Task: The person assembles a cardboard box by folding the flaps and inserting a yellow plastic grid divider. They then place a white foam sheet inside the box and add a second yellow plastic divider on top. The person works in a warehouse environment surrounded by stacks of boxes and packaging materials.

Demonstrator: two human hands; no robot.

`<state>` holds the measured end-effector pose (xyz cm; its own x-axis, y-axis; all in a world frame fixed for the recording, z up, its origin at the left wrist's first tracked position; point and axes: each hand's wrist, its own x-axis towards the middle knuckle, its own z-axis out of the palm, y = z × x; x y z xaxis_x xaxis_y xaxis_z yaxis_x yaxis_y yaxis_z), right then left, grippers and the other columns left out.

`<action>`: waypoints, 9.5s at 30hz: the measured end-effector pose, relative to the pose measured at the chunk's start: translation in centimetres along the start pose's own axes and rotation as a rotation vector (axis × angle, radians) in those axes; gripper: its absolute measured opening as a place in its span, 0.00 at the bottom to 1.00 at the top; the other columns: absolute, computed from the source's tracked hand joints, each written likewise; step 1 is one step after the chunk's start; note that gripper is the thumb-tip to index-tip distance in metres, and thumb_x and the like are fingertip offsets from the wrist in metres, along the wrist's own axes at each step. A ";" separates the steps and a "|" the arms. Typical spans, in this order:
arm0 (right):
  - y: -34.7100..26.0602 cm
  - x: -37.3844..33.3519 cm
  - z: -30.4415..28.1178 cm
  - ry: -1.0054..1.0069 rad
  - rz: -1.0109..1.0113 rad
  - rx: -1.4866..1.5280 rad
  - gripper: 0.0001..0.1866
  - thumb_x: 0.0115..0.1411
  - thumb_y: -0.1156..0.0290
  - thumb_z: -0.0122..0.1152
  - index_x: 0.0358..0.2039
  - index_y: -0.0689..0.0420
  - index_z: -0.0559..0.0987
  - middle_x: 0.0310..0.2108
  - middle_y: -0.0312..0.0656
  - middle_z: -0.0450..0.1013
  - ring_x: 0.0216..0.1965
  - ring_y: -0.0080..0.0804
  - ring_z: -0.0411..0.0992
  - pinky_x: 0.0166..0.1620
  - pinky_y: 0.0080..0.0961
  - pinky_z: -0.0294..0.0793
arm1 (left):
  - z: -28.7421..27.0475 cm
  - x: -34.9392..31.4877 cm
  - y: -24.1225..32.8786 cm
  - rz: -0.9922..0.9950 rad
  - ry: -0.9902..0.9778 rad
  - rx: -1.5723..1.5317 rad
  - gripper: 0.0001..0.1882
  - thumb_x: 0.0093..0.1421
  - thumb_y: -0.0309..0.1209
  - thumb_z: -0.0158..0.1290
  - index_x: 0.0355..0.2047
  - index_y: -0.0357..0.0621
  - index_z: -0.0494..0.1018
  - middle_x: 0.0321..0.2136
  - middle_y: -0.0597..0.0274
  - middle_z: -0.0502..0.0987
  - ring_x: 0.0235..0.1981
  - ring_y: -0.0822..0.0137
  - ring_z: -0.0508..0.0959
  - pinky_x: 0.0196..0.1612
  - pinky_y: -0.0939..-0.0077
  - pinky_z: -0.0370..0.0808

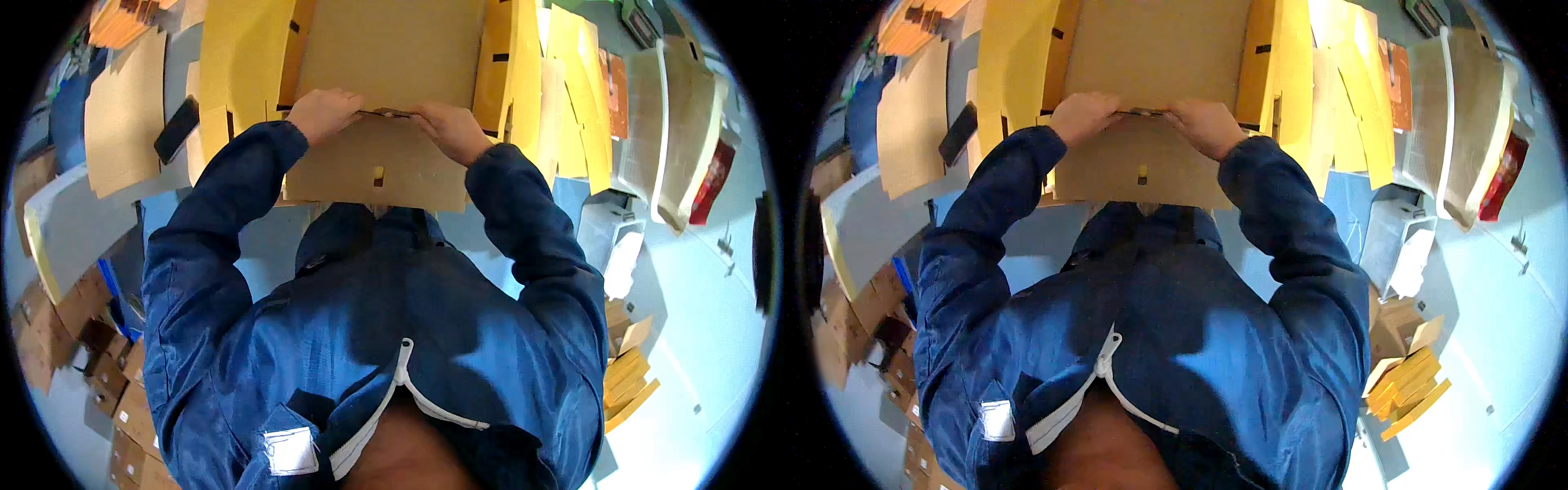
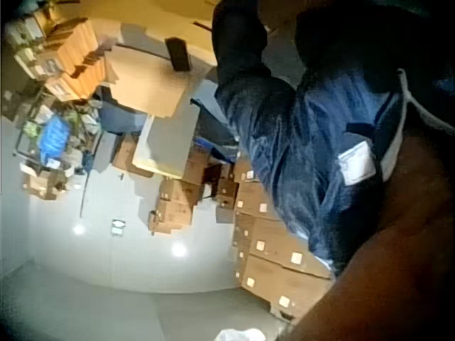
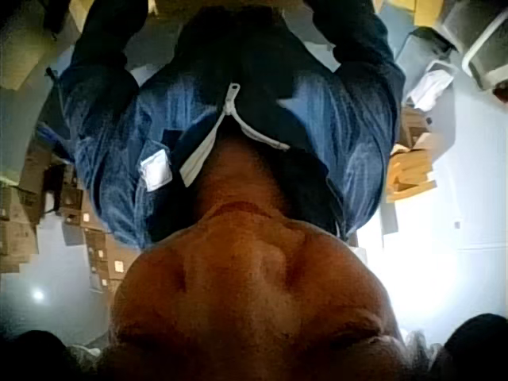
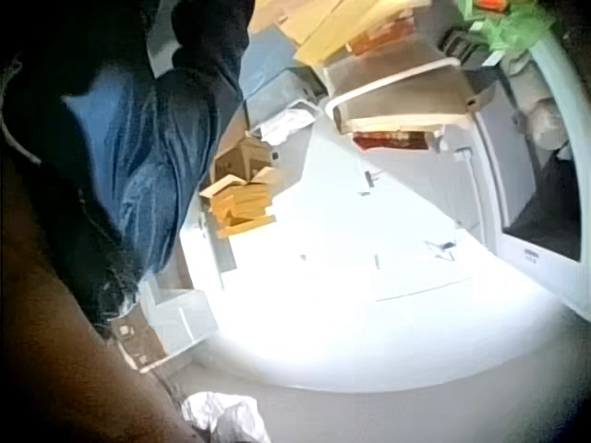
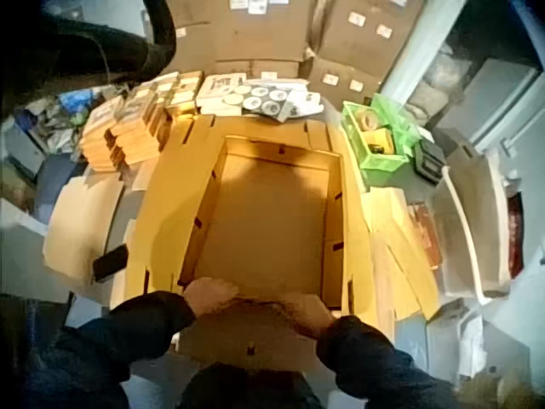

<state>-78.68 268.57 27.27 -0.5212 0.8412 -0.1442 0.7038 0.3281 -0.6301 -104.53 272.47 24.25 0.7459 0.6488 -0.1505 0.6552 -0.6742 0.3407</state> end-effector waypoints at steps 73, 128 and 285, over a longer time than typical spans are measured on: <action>3.5 -5.5 -0.7 -0.509 0.126 -0.589 0.13 0.52 0.68 0.56 0.39 0.54 0.74 0.32 0.45 0.75 0.36 0.45 0.73 0.41 0.37 0.71 | 3.4 -7.8 1.6 -0.196 -0.273 -0.108 0.07 0.48 0.25 0.52 0.28 0.38 0.76 0.28 0.47 0.76 0.33 0.48 0.77 0.37 0.57 0.73; -21.2 10.9 3.3 -0.282 0.011 -0.091 0.33 0.50 0.77 0.57 0.57 0.60 0.59 0.62 0.54 0.50 0.60 0.53 0.54 0.60 0.37 0.57 | 6.7 -52.0 -44.4 -2.267 0.843 -0.640 0.60 0.35 0.64 0.61 0.61 0.39 0.52 0.60 0.47 0.55 0.60 0.48 0.57 0.62 0.55 0.54; -8.9 -13.6 -35.7 1.441 -0.035 -0.326 0.47 0.53 0.43 0.56 0.61 0.66 0.52 0.58 0.64 0.50 0.62 0.54 0.47 0.63 0.44 0.47 | -33.9 -4.0 5.0 0.135 1.148 -0.623 0.26 0.54 0.47 0.57 0.41 0.35 0.70 0.31 0.64 0.73 0.33 0.72 0.71 0.35 0.73 0.69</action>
<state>-60.64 269.51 62.10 0.2408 0.4583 0.8556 0.8781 0.2726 -0.3931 -108.23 278.44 58.00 0.0725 0.7263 0.6835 0.1885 -0.6829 0.7057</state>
